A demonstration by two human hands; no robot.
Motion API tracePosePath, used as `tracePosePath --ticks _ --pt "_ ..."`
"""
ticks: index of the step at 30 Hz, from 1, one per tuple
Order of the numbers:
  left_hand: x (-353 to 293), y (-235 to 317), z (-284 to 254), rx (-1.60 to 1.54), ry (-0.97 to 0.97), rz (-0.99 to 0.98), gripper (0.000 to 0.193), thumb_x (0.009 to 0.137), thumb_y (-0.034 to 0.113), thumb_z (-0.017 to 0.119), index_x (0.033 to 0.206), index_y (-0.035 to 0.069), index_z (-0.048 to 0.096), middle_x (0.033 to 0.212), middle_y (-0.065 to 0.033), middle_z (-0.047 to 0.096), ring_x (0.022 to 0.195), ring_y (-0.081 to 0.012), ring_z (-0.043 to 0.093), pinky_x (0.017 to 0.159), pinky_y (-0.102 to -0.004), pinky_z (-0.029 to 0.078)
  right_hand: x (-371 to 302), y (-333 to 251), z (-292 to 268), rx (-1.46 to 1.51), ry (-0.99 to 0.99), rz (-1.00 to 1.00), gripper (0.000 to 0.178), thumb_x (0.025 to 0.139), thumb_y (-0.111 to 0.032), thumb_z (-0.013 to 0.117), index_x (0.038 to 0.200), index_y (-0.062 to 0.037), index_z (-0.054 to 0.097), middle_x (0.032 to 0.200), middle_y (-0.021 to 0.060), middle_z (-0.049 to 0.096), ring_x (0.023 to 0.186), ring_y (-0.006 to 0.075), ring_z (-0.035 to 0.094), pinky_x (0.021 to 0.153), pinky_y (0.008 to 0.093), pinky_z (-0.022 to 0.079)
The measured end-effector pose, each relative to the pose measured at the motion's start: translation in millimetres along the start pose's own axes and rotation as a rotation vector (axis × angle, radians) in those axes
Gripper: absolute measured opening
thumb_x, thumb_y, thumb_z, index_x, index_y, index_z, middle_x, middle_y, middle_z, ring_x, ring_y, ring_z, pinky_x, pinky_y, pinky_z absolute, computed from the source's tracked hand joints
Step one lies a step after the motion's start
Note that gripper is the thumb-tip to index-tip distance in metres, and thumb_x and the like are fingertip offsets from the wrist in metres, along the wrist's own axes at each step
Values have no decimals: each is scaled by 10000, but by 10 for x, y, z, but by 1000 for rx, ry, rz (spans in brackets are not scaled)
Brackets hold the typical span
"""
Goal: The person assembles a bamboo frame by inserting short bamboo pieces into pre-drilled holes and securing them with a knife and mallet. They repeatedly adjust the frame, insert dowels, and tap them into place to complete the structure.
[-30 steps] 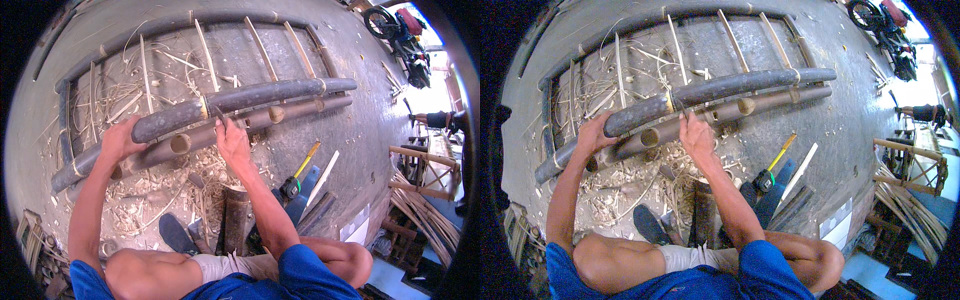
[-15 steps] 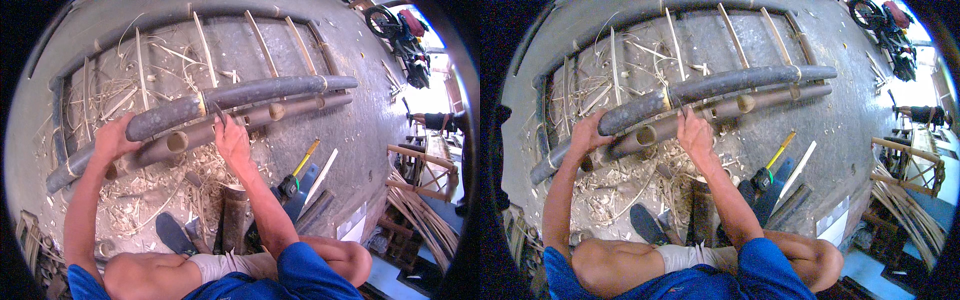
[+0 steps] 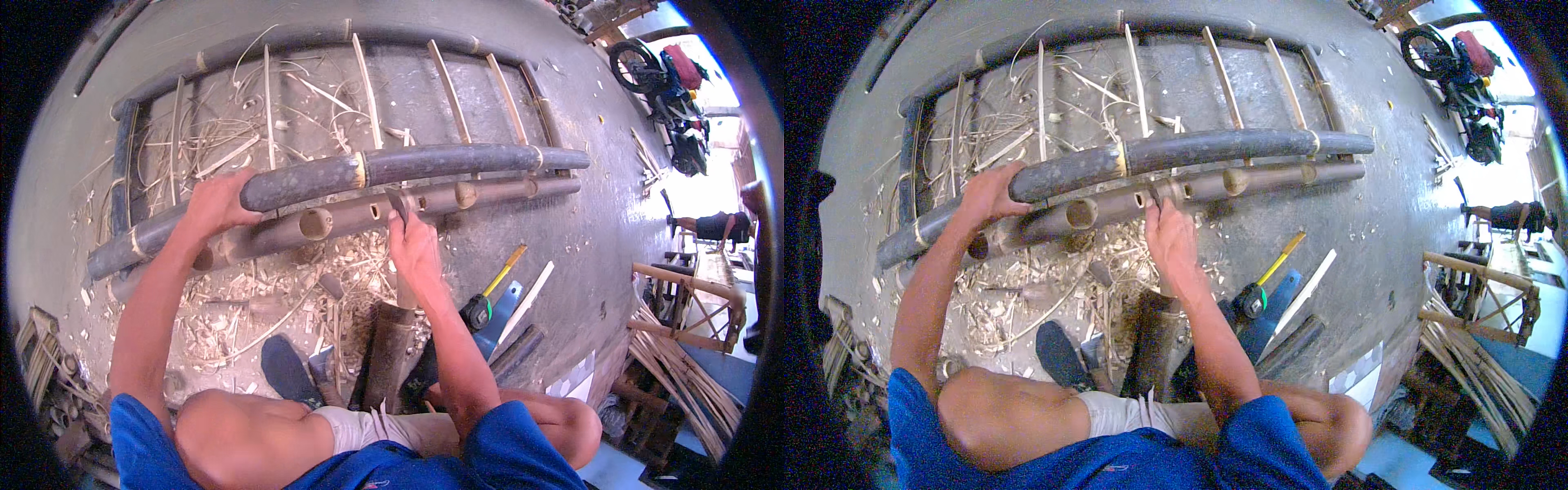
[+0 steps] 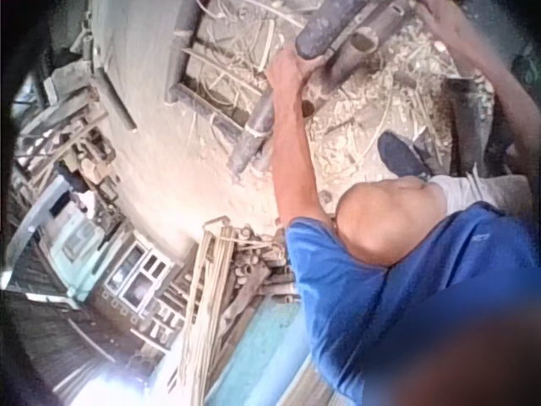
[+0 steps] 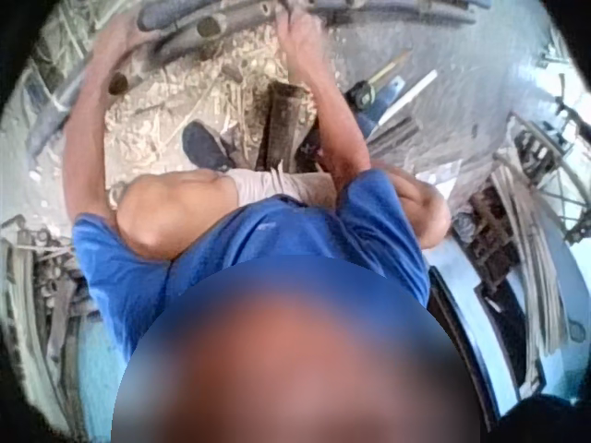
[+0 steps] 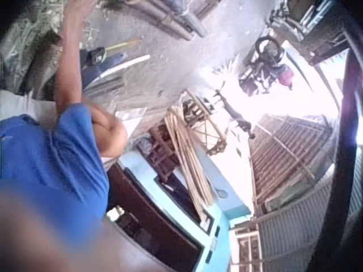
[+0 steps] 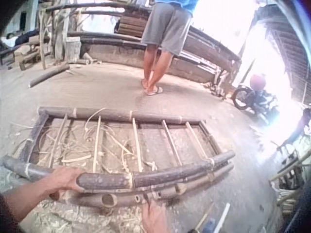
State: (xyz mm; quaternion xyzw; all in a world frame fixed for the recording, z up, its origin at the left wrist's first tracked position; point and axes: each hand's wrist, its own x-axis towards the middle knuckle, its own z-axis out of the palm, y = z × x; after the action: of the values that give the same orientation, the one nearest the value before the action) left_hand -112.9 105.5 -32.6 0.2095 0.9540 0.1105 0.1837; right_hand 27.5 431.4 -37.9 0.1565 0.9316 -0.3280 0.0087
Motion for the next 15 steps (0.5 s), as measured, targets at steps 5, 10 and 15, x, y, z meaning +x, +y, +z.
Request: tracePosePath --ticks 5,10,15 --pt "16 -22 8 13 4 10 743 653 442 840 1286 131 606 1081 -169 717 1053 -371 687 892 -492 538 -87 -184 171 78 -4 -26 382 1058 -319 520 985 33 649 737 310 639 765 526 648 690 571 479" --pt "-33 -5 31 12 29 6 772 665 461 840 1323 148 586 1093 -162 705 1055 -367 687 890 -492 542 -237 -311 378 208 4 -7 378 1066 -316 505 995 36 624 742 313 636 746 524 642 693 569 477" --pt "-46 15 19 19 36 11 767 681 450 845 1337 143 592 1118 -167 699 1062 -359 684 891 -479 544 -205 -529 588 134 -110 -31 370 1073 -317 487 1054 27 622 758 317 646 773 538 646 686 577 480"
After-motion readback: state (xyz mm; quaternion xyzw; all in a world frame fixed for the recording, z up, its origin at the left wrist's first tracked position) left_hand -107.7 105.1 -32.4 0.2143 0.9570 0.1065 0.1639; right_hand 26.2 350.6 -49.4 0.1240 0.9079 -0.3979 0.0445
